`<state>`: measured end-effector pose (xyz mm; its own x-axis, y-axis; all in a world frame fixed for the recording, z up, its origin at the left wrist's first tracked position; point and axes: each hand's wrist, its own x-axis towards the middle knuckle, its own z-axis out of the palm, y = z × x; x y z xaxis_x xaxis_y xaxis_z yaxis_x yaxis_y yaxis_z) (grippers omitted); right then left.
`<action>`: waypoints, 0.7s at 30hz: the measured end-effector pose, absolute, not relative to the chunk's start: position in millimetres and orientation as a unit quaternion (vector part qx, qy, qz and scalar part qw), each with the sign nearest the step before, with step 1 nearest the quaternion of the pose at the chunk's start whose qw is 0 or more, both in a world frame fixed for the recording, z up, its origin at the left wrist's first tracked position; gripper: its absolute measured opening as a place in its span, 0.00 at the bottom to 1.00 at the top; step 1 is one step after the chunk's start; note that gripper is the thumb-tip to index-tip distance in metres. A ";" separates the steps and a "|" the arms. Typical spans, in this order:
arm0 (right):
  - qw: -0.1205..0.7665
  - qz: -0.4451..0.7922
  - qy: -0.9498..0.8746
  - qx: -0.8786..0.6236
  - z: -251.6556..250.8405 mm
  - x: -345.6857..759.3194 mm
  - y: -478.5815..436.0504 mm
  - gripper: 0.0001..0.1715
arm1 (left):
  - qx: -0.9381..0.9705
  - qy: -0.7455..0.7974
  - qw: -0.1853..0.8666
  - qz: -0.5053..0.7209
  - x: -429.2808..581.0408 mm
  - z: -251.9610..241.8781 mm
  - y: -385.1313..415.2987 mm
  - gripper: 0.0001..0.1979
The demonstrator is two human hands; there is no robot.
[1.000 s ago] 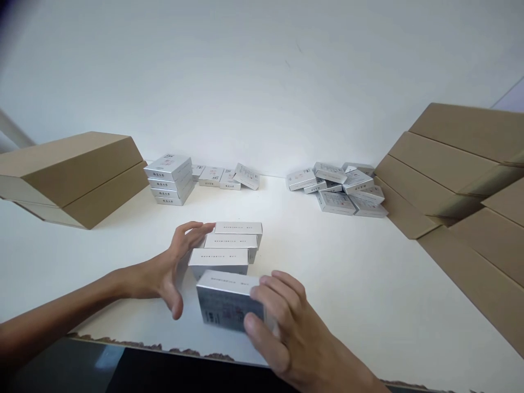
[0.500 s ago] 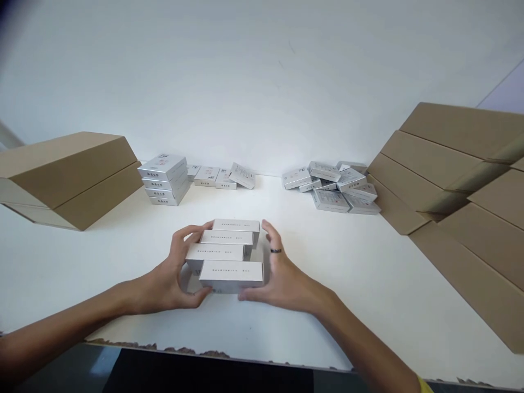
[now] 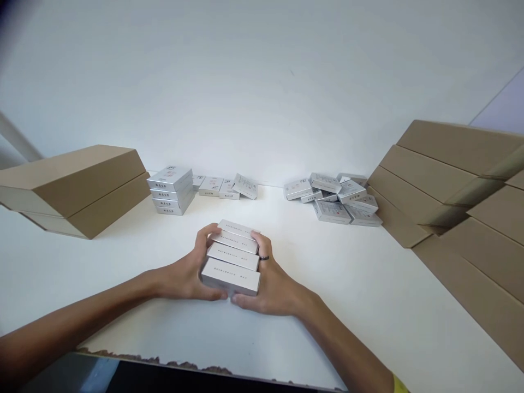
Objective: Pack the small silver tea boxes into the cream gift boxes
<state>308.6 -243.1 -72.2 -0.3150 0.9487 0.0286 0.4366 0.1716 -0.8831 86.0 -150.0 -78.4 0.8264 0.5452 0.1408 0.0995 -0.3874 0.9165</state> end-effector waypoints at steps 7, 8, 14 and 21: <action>0.326 0.448 -0.688 -0.470 -70.1 309.8 -240.2 0.72 | 0.834 0.234 0.474 0.155 87.5 -67.6 -144.6 0.60; 0.321 0.440 -0.698 -0.466 -68.2 310.4 -240.6 0.70 | 0.845 0.224 0.459 0.158 87.8 -64.4 -145.4 0.58; 0.332 0.357 -0.741 -0.462 -71.0 316.1 -243.7 0.65 | 0.874 0.233 0.408 0.123 86.2 -63.3 -151.7 0.63; 0.317 0.347 -0.749 -0.466 -83.9 321.9 -243.1 0.68 | 0.892 0.244 0.374 0.067 89.6 -80.2 -146.4 0.71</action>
<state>321.9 -243.1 -83.9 -0.3643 0.9188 0.1520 0.4781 0.3246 -0.8161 89.6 -146.4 -80.2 0.8718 0.4859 -0.0626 0.3850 -0.6005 0.7008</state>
